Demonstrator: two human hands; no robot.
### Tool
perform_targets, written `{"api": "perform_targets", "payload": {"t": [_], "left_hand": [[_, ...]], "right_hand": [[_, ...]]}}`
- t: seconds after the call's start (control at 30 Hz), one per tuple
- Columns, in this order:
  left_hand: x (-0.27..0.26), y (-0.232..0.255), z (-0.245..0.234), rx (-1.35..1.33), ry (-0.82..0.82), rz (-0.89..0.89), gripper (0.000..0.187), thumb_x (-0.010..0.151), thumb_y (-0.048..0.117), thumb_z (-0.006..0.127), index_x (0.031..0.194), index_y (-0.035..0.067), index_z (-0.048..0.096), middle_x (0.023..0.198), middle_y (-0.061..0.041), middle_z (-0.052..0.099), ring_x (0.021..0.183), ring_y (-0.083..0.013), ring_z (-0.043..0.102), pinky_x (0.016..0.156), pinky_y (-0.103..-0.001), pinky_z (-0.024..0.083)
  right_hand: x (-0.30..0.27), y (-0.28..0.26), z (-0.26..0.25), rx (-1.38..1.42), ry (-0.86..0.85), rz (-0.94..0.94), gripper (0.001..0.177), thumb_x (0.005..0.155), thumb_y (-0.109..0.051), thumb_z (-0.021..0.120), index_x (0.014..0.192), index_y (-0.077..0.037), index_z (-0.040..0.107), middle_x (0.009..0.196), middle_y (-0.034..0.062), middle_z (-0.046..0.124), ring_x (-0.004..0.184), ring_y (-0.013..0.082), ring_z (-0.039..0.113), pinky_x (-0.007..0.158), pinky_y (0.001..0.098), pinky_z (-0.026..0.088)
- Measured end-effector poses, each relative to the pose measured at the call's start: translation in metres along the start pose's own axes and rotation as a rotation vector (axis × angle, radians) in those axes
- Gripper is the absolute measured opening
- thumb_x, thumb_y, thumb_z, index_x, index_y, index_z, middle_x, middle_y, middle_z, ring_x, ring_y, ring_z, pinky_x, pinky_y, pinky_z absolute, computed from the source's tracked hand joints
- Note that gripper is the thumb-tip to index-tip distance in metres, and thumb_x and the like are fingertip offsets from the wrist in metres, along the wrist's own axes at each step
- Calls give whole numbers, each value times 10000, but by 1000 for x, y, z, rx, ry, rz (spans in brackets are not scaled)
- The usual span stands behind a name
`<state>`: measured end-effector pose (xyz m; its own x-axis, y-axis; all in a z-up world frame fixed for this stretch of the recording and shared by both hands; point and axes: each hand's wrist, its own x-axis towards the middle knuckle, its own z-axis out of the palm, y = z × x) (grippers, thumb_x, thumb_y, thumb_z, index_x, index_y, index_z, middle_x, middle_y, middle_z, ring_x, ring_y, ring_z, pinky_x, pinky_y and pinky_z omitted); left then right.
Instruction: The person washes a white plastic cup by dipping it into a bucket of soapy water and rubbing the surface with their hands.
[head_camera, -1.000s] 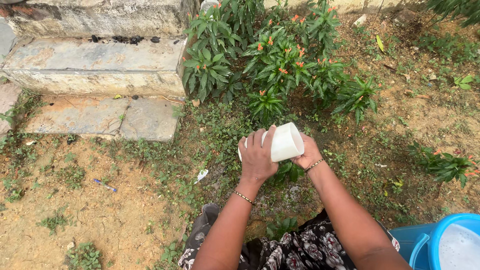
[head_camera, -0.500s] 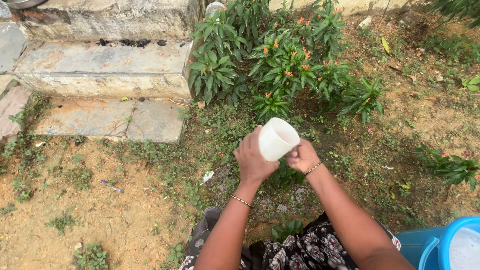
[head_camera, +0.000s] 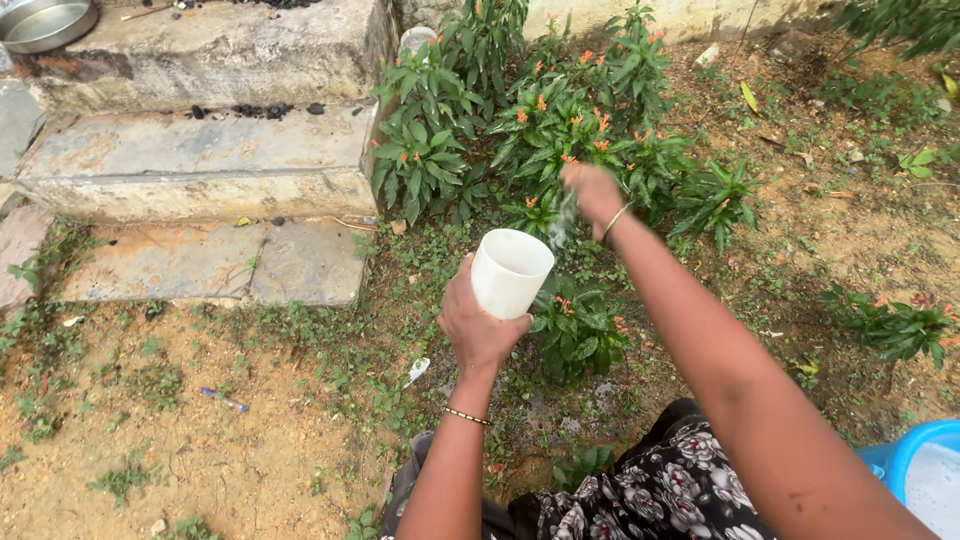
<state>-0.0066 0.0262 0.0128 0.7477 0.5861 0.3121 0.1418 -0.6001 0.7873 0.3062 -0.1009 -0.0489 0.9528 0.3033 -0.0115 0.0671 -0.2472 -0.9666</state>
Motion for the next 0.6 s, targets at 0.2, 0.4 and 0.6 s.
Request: {"api": "perform_targets", "payload": {"t": [0.2,0.4,0.6], "left_hand": [[0,0,1,-20,4,11,1135,466,239,904,1482,188,401,1322,-124,572,1253,-352,538,995,-538,421],[-2,-2,6,18,-60,-23,1179,457,237,912,1504,203,371,1326,-107,561,1258,-329,531,1019,-552,393],[-4,-4,15,40,-90,-1,1186,472,259,917,1518,196,364,1325,-107,556,1265,-329,525,1041,-557,380]], "right_hand": [[-15,-19,-42,180,101,-38,276,921,-180,603,1159,-162,740,1265,21,705,1285,206,573,1105,432,398],[-91,56,-40,123,77,308,194,972,-309,741,1016,-122,716,868,-9,569,887,162,511,903,429,397],[-158,78,-23,396,-54,514,251,989,-206,588,1174,-79,701,897,-3,703,738,86,581,632,226,491]]}}
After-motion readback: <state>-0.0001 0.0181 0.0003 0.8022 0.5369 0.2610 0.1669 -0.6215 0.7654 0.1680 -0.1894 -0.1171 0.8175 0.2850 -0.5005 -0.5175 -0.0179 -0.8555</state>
